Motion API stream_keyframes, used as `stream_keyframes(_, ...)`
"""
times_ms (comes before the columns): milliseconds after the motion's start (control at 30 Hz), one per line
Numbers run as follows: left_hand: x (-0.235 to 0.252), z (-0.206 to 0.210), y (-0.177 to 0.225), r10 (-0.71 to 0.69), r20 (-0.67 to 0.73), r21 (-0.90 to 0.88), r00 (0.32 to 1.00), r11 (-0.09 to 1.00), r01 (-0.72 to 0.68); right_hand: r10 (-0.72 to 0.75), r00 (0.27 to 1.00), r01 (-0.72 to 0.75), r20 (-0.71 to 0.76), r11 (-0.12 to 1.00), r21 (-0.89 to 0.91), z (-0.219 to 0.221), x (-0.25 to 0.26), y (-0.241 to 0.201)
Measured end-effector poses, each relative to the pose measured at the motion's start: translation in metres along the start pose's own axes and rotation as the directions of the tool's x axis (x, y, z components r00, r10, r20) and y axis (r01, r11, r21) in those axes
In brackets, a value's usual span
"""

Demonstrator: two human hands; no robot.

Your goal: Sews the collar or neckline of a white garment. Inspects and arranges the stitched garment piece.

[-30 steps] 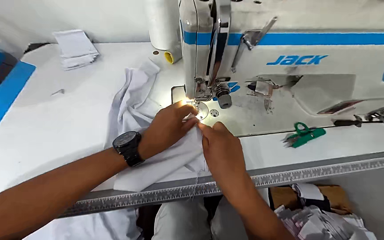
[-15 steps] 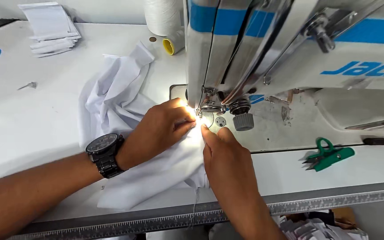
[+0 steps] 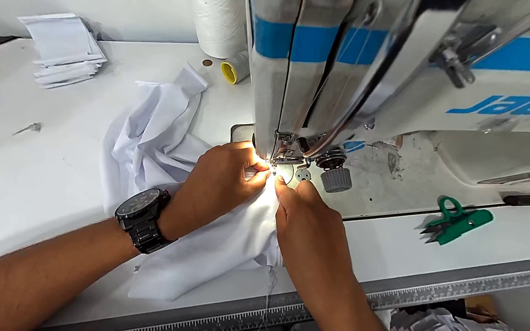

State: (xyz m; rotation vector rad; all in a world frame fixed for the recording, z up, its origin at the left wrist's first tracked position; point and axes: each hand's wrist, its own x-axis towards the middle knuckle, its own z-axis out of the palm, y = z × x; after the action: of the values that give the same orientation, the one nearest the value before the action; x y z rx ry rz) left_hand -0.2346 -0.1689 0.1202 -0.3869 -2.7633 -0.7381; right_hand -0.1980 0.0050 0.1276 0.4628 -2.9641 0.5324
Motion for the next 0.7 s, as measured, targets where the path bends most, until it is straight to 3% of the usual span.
stream_keyframes(500,0.006,0.000,-0.012,0.044,-0.013,-0.012,0.999,0.999,-0.045,0.010,1.000,-0.010,0.003,1.000,0.020,-0.004,0.003,-0.005)
stream_keyframes(600,0.010,0.000,-0.019,0.103,-0.021,-0.018,0.994,0.994,-0.103,-0.007,0.999,0.009,-0.043,0.999,0.051,-0.003,0.000,-0.002)
stream_keyframes(700,0.008,-0.003,-0.020,0.246,-0.091,0.063,0.965,0.968,-0.241,-0.046,0.995,0.059,-0.088,0.985,0.160,-0.006,-0.012,0.012)
